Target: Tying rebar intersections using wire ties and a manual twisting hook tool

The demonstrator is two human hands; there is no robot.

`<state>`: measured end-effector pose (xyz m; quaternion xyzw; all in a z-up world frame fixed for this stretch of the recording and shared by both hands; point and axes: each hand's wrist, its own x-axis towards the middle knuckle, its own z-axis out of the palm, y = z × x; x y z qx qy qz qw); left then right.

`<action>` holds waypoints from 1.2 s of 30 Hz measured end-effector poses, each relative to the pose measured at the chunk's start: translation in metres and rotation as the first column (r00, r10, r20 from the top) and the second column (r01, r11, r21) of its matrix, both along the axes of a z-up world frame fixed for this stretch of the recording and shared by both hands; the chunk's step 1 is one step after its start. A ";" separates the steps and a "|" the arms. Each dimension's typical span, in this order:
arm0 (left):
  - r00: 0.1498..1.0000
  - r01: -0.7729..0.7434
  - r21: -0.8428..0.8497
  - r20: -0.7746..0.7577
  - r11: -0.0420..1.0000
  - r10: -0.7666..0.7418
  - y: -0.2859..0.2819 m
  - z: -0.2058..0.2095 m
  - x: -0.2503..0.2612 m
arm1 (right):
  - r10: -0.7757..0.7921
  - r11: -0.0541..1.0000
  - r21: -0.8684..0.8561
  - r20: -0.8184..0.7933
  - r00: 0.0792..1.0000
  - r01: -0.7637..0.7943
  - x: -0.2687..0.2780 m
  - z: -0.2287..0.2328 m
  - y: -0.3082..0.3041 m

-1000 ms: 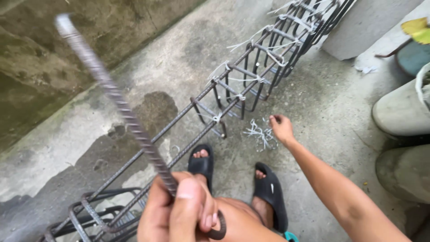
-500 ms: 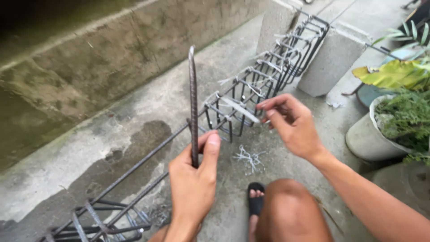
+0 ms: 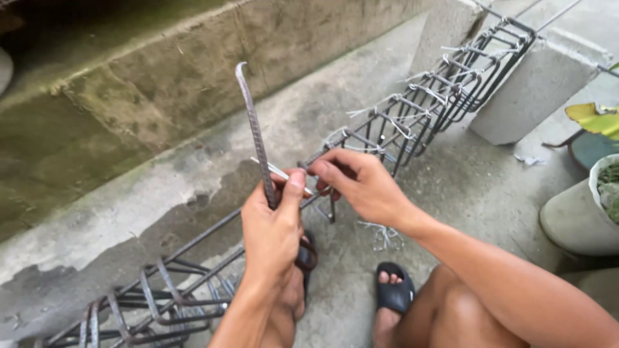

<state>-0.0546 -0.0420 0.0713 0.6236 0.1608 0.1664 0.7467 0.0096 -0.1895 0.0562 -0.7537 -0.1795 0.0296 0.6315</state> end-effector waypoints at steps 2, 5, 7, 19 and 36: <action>0.994 0.111 -0.050 0.021 0.993 -0.110 0.005 -0.008 0.007 | 0.030 0.997 0.074 -0.087 0.996 -0.023 0.011 -0.008 0.007; 0.986 0.165 -0.085 0.031 0.983 -0.162 0.012 -0.020 0.019 | 0.013 1.000 0.020 -0.044 0.999 -0.012 0.014 0.001 0.013; 0.985 0.172 -0.068 0.037 0.983 -0.170 0.016 -0.026 0.023 | -0.002 1.000 0.014 -0.060 0.998 0.003 0.018 -0.002 0.015; 0.977 0.154 0.352 0.083 0.923 -0.194 0.024 -0.035 0.039 | -0.019 1.000 -0.028 -0.207 0.978 0.013 0.036 0.000 0.019; 0.997 0.049 0.522 0.026 0.851 -0.073 0.012 -0.008 0.021 | -0.012 0.999 0.037 0.011 1.000 0.011 0.021 0.000 0.019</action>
